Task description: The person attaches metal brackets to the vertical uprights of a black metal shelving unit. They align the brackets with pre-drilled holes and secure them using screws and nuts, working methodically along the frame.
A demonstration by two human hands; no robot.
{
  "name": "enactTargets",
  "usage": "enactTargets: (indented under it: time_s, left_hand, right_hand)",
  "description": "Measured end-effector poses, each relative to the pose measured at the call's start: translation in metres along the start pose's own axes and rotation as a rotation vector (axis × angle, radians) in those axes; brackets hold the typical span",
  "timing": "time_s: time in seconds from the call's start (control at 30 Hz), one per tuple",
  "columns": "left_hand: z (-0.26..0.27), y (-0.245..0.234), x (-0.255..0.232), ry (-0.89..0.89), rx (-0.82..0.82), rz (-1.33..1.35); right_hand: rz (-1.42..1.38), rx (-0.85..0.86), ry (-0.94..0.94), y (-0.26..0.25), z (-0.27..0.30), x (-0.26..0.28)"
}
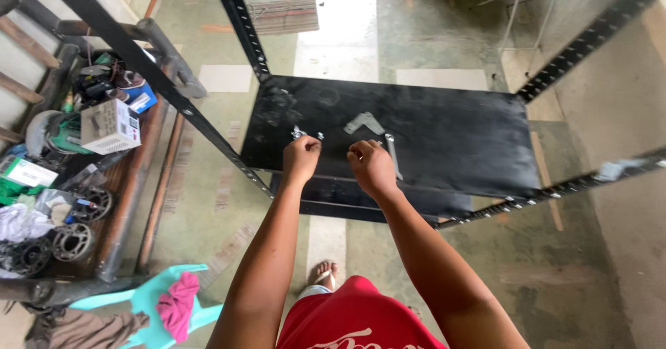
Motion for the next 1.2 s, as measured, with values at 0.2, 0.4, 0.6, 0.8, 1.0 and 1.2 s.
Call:
enactTargets:
  time_s: [0.2, 0.4, 0.6, 0.8, 1.0, 1.2]
  left_hand:
    - [-0.019, -0.053, 0.031, 0.012, -0.106, -0.328]
    - [-0.052, -0.034, 0.043, -0.186, 0.222, -0.343]
    - [-0.081, -0.007, 0.048, -0.011, 0.184, -0.345]
    - [-0.110, 0.031, 0.040, 0.112, 0.197, -0.345]
    - [-0.152, 0.065, 0.020, 0.151, 0.232, -0.352]
    - [-0.188, 0.115, -0.008, 0.190, 0.276, -0.345]
  right_hand:
    - [0.191, 0.139, 0.090, 0.066, -0.063, 0.023]
    - [0.247, 0.226, 0.161, 0.106, -0.107, 0.011]
    - [0.246, 0.191, 0.054, 0.119, -0.124, -0.013]
    - [0.259, 0.162, 0.063, 0.108, -0.136, -0.045]
    - [0.376, 0.123, 0.008, 0.077, -0.156, -0.069]
    - [0.439, 0.134, 0.030, 0.032, -0.172, -0.108]
Point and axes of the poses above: each hand's wrist, its own z-axis away from the middle knuckle, its own y-axis out of the palm, x = y × z, the point moved 8 cm from there along -z, towards the middle knuckle, and after that the axes turned 14 degrees about x, right-handed, at the moved point
